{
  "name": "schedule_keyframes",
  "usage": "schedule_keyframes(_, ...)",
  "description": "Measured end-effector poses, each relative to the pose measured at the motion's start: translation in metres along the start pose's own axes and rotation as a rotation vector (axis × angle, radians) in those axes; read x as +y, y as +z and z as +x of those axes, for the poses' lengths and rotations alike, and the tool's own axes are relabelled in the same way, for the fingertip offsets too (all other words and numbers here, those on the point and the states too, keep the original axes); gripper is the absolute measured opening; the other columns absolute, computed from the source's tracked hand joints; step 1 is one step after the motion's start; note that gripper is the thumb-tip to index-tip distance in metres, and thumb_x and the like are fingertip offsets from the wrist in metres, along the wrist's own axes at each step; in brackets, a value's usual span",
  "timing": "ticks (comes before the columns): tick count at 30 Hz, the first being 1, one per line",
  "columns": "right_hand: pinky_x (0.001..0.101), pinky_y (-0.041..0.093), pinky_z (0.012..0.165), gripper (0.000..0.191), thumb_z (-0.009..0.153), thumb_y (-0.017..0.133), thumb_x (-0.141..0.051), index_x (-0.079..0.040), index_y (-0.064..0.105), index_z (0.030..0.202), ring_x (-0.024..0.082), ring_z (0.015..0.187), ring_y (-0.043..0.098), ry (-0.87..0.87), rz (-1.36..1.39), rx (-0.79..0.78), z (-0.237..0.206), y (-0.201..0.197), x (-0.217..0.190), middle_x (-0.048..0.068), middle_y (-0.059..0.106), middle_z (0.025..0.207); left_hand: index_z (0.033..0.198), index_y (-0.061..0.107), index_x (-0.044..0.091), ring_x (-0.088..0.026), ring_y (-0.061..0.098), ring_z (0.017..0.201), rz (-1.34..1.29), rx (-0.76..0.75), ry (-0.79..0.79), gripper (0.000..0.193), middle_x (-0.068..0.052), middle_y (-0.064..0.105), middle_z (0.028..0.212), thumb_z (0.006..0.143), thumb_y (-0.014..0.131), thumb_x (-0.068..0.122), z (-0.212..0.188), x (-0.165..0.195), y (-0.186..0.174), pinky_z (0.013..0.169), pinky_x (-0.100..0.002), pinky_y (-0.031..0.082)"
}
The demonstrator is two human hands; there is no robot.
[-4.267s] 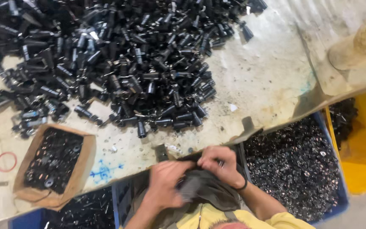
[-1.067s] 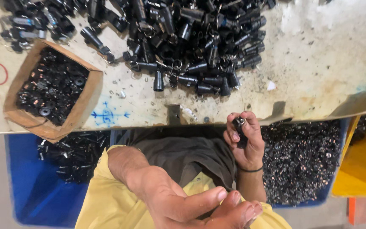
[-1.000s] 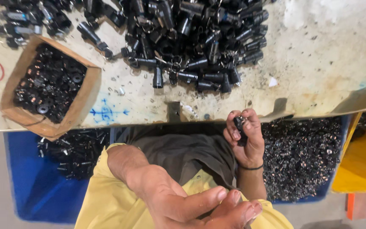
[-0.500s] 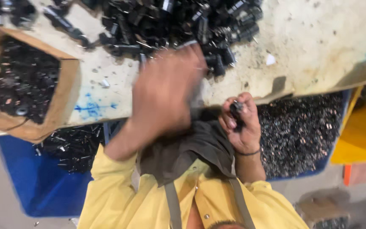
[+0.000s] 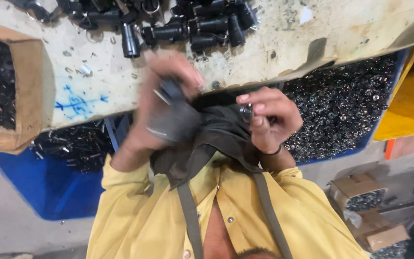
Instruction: The person picks black cylindrical plastic components one at a time from bins and the workbench, rubs each part with a small gray abrasive pad, and places handled parts into a cardboard tray on the bench. The person occasionally reaches into a blue bin to grab more parts and sets some parts back on the table.
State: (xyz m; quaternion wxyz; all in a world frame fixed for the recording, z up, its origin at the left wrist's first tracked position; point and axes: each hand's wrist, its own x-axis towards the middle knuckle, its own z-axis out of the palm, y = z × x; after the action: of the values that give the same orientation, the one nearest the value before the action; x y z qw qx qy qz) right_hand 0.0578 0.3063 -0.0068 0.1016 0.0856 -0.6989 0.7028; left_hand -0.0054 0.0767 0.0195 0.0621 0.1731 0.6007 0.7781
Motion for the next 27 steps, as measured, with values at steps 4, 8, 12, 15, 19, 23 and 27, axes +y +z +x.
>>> schedule_keyframes(4, 0.0351, 0.053, 0.061, 0.013, 0.103, 0.067, -0.014, -0.004, 0.06, 0.107, 0.024, 0.072, 0.066, -0.319, -0.232, -0.119, 0.012, 0.004, 0.003, 0.019, 0.073, 0.103, 0.123, 0.055, 0.009, -0.017, 0.072, 0.082, 0.28, -0.04, -0.046, 0.036, -0.007, 0.07, 0.095, 0.097, 0.079, 0.016, -0.042, -0.015, 0.024, 0.073, -0.027, 0.055)
schedule_keyframes(8, 0.0338, 0.052, 0.057, 0.013, 0.09, 0.077, 0.001, 0.0, 0.069, 0.101, 0.023, 0.064, 0.064, -0.358, -0.216, -0.409, 0.025, 0.014, 0.0, 0.021, 0.074, 0.099, 0.148, 0.04, 0.008, -0.023, 0.075, 0.086, 0.357, -0.039, -0.034, 0.065, -0.008, 0.071, 0.1, 0.096, 0.079, 0.017, -0.063, -0.02, 0.027, 0.075, -0.03, 0.059)
schedule_keyframes(12, 0.0335, 0.048, 0.057, 0.016, 0.082, 0.08, 0.001, -0.003, 0.073, 0.096, 0.023, 0.065, 0.064, -0.279, -0.296, -0.504, 0.035, 0.017, -0.012, 0.018, 0.075, 0.096, 0.158, 0.037, 0.006, -0.026, 0.071, 0.077, 0.549, -0.118, -0.036, 0.087, -0.006, 0.069, 0.085, 0.08, 0.076, 0.014, -0.058, -0.015, 0.021, 0.069, -0.038, 0.055)
schedule_keyframes(15, 0.037, 0.056, 0.064, 0.016, 0.085, 0.077, 0.0, -0.001, 0.069, 0.099, 0.028, 0.074, 0.071, -0.356, -0.251, -0.484, 0.037, 0.019, -0.006, 0.018, 0.074, 0.1, 0.159, 0.036, 0.008, -0.024, 0.072, 0.077, 0.581, -0.083, 0.018, 0.086, -0.005, 0.069, 0.085, 0.084, 0.076, 0.016, -0.054, -0.012, 0.022, 0.065, -0.035, 0.055)
schedule_keyframes(19, 0.038, 0.058, 0.066, 0.018, 0.082, 0.075, 0.001, 0.0, 0.07, 0.099, 0.028, 0.075, 0.072, -0.434, -0.286, -0.367, 0.026, 0.021, 0.001, 0.019, 0.074, 0.1, 0.16, 0.035, 0.007, -0.024, 0.071, 0.076, 0.598, -0.02, 0.047, 0.09, -0.006, 0.069, 0.085, 0.081, 0.076, 0.015, -0.056, -0.013, 0.027, 0.068, -0.036, 0.054)
schedule_keyframes(23, 0.0369, 0.059, 0.077, 0.02, 0.085, 0.08, -0.002, -0.003, 0.073, 0.104, 0.028, 0.088, 0.072, -0.236, -0.27, -0.592, 0.034, 0.009, -0.005, 0.015, 0.071, 0.104, 0.159, 0.036, 0.007, -0.028, 0.07, 0.075, 0.634, -0.059, 0.008, 0.1, -0.009, 0.069, 0.085, 0.066, 0.072, 0.012, -0.053, -0.012, 0.028, 0.066, -0.038, 0.055)
schedule_keyframes(27, 0.0349, 0.057, 0.072, 0.022, 0.083, 0.083, -0.006, -0.011, 0.075, 0.103, 0.024, 0.084, 0.07, -0.233, -0.191, -0.756, 0.056, 0.002, 0.01, 0.006, 0.069, 0.095, 0.157, 0.036, 0.005, -0.033, 0.068, 0.065, 0.746, -0.16, -0.125, 0.109, -0.012, 0.067, 0.074, 0.055, 0.075, 0.014, -0.044, -0.008, 0.028, 0.059, -0.043, 0.052)
